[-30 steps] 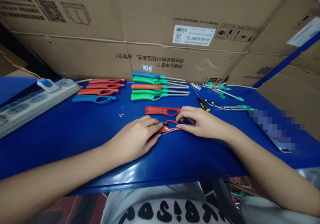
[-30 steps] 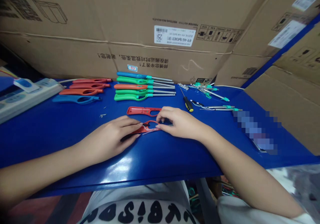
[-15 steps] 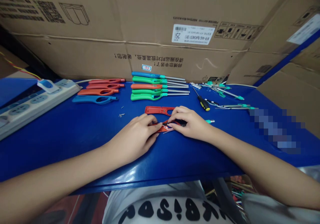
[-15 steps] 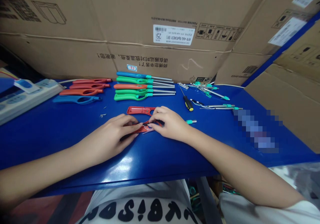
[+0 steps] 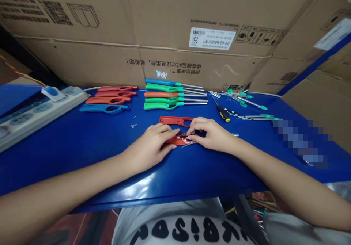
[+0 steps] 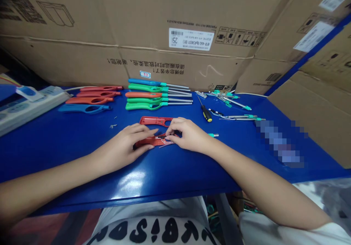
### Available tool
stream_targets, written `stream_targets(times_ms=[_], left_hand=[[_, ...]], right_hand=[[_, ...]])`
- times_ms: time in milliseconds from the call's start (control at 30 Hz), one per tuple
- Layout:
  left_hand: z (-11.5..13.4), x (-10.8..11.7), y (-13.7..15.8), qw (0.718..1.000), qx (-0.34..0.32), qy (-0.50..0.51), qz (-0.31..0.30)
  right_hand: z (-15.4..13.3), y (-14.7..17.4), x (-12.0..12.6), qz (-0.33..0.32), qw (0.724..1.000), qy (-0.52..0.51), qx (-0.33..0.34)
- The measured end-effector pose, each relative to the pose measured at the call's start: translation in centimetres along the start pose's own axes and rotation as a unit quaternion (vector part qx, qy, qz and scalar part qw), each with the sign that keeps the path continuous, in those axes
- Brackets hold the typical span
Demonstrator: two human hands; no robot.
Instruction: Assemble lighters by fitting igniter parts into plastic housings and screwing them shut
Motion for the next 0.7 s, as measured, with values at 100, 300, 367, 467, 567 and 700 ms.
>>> stream_targets(times_ms=[100, 300, 367, 467, 567, 700], left_hand=[[0.0, 0.0, 0.0, 0.999, -0.014, 0.039, 0.01], [0.3, -0.1, 0.0, 0.997, -0.028, 0.064, 0.021], [0.4, -0.2, -0.1, 0.997, -0.032, 0.066, 0.019], [0.6, -0.3, 0.0, 0.998, -0.038, 0.058, 0.009], [0.9, -0.5, 0.1, 0.998, -0.044, 0.034, -0.003], [1.2, -0.9, 0.2, 0.998, -0.053, -0.006, -0.021]], right_hand=[[-0.5, 0.2, 0.2, -0.01, 0.999, 0.018, 0.032], [-1.2, 0.5, -0.2, -0.021, 0.994, 0.068, 0.08], [-1.3, 0.5, -0.2, -0.021, 0.993, 0.076, 0.084], [-1.3, 0.6, -0.2, -0.023, 0.992, 0.09, 0.083], [-1.2, 0.6, -0.1, -0.03, 0.991, 0.099, 0.08], [-1.1, 0.6, 0.1, -0.038, 0.991, 0.101, 0.08]])
Point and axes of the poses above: each hand's wrist, its own y-axis away from the middle knuckle, its own x-axis out of the back of the hand, z = x × y, the point moved 8 cm from there along -y, towards the middle knuckle, and after that the axes turned 12 degrees about y, right-handed, at the moved point
